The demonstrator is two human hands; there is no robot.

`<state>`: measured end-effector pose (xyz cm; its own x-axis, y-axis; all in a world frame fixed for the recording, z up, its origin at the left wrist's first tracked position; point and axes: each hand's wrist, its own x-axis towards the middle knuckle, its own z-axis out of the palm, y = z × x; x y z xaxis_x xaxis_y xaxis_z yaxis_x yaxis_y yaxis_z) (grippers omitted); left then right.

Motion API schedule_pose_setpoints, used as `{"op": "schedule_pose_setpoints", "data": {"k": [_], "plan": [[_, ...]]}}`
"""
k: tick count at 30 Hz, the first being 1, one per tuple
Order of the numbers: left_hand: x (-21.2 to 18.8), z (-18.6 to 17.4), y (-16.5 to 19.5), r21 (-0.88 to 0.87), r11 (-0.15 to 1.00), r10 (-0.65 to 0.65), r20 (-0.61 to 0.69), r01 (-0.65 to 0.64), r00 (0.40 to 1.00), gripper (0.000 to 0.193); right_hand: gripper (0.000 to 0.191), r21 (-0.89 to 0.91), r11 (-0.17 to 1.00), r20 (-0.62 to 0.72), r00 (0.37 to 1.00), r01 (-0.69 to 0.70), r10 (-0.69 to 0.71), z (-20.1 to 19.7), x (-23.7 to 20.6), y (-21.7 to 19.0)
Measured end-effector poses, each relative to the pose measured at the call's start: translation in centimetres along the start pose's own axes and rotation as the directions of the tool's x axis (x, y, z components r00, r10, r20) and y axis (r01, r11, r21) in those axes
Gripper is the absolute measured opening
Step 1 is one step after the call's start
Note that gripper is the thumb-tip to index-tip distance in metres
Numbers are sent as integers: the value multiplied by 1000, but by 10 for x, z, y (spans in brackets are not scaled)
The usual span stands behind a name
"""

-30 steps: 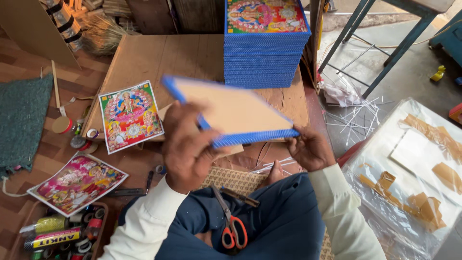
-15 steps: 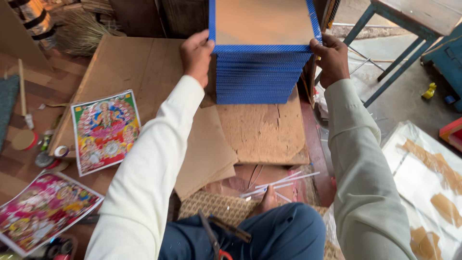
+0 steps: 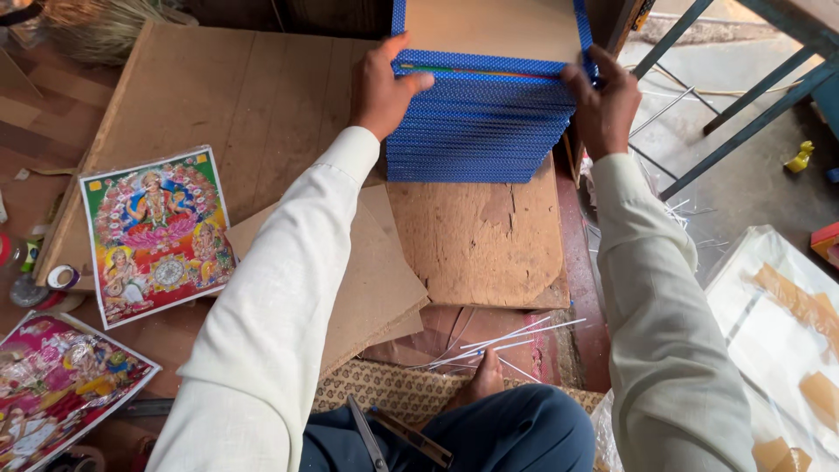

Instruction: The person assembles decorative cards by attaching blue polka-dotted borders to printed images mounted on cardboard. They use scissors to trim the borders and a stapler to secure them, then stack the finished cards on a table.

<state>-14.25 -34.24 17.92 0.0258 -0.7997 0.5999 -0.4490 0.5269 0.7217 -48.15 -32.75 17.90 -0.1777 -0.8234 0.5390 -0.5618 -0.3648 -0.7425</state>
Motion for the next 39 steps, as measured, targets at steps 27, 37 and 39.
{"op": "schedule_pose_setpoints", "data": {"k": [27,37,39], "plan": [[33,-11,18,138,989,75,-216,-46,974,35,43,220,975,-19,1000,-5,9,-15,29,-23],[3,-3,-2,130,991,-24,-84,35,996,75,64,166,984,49,997,-67,60,-11,-3,-19],[7,-3,1,181,979,-85,-62,95,994,71,65,116,989,47,995,-89,84,-10,-2,-23]]}}
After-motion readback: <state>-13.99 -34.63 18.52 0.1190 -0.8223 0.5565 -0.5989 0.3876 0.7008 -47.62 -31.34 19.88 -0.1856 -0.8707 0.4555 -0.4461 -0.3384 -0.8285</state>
